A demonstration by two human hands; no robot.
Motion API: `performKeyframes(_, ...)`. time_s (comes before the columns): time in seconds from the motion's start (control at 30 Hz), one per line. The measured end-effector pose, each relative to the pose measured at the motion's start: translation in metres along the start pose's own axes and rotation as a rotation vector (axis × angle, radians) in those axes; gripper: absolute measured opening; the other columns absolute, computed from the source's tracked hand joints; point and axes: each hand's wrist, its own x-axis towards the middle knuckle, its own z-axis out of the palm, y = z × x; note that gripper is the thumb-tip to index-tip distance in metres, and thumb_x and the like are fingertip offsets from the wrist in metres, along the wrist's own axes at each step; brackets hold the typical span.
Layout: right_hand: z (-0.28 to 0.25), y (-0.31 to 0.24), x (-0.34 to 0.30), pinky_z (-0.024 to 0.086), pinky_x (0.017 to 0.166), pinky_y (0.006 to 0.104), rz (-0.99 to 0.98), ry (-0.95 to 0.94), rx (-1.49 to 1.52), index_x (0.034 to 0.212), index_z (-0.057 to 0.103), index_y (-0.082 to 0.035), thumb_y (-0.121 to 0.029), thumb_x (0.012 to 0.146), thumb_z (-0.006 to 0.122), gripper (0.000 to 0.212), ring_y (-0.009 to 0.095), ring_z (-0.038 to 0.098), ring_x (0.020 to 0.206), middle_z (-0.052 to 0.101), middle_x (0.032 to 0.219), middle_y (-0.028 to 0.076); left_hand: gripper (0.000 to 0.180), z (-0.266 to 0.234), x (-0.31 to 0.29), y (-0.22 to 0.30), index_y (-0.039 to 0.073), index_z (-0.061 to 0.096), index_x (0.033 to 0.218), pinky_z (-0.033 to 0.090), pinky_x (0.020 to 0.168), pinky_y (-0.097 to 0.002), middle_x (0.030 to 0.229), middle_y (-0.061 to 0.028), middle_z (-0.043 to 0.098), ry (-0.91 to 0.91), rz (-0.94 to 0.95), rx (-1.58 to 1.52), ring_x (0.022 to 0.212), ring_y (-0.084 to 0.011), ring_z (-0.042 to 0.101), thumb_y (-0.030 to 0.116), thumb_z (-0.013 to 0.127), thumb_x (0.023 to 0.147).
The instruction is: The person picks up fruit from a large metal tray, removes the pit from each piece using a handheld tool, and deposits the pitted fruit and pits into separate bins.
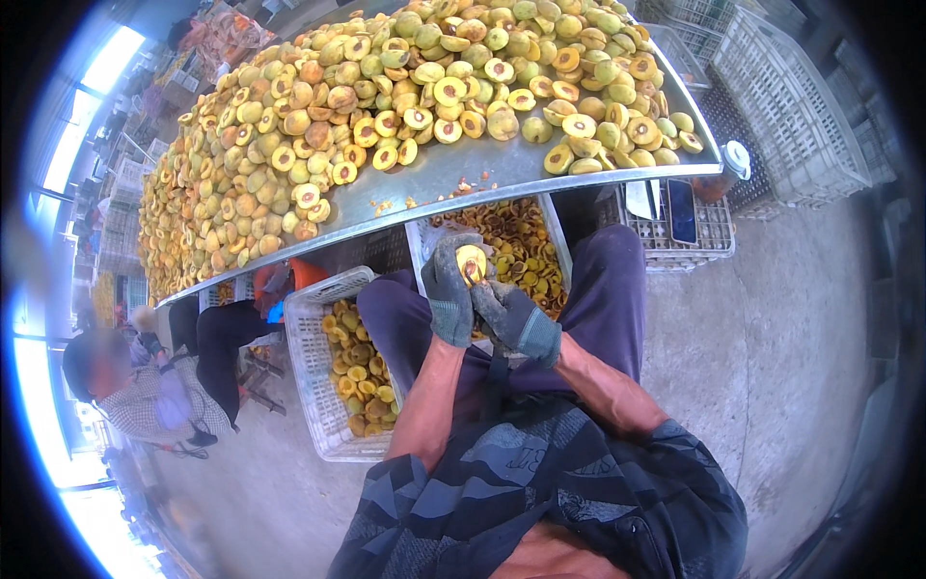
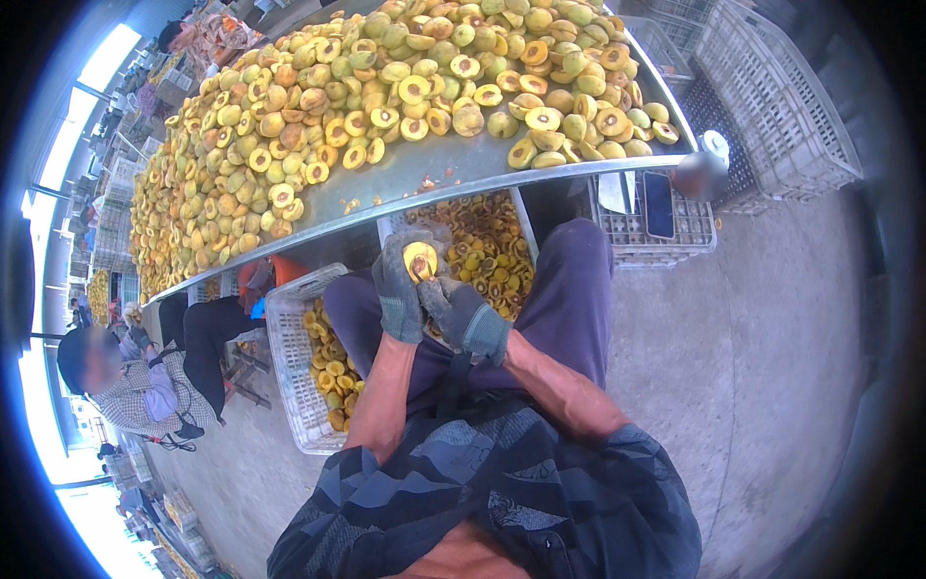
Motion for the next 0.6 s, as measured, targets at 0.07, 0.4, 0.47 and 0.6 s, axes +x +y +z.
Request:
performKeyframes(0.07,-0.002,-0.002,-0.002,0.042,0.044,0.0240,0.060,-0.034,0.016,0.099,0.062,-0.001,-0.036,0.105,0.045,0.040,0.008,0.051,0.051,0.058,0.067,0.003,0.036,-0.004,0.001,-0.012,0.001,0.066,0.099,0.054,0.062,-0.0258,0.086,-0.0082,0.069,0.031,0.006,0.068,0.072,-0.0127,0.065,0.029,0.044,0.102)
performKeyframes(0.4,-0.013,-0.024,-0.014,0.028,0.029,0.0222,0.378,-0.320,0.384,0.082,0.051,-0.010,-0.052,0.101,0.045,0.046,0.006,0.032,0.034,0.040,0.054,-0.004,0.058,-0.008,0.009,0.010,-0.003,0.067,0.089,0.054,0.065,-0.0272,0.074,-0.0086,0.068,-0.183,-0.230,-0.277,0.066,-0.0163,0.065,0.043,0.035,0.104)
performKeyframes(0.47,-0.016,-0.021,-0.015,0.027,0.029,0.0212,0.405,-0.406,0.509,0.082,0.049,-0.012,-0.054,0.100,0.047,0.046,0.005,0.030,0.034,0.037,0.054,-0.005,0.063,-0.009,0.014,0.009,-0.003,0.067,0.087,0.052,0.063,-0.0262,0.074,-0.0092,0.068,-0.262,-0.345,-0.294,0.064,-0.0163,0.064,0.047,0.033,0.104)
performKeyframes(0.6,-0.017,-0.015,-0.014,0.027,0.029,0.0203,0.397,-0.463,0.591,0.082,0.048,-0.014,-0.056,0.098,0.049,0.045,0.004,0.028,0.035,0.034,0.054,-0.007,0.066,-0.019,0.027,0.006,-0.002,0.066,0.085,0.052,0.063,-0.0278,0.071,-0.0112,0.067,-0.491,-0.428,-0.287,0.064,-0.0176,0.064,0.047,0.029,0.105)
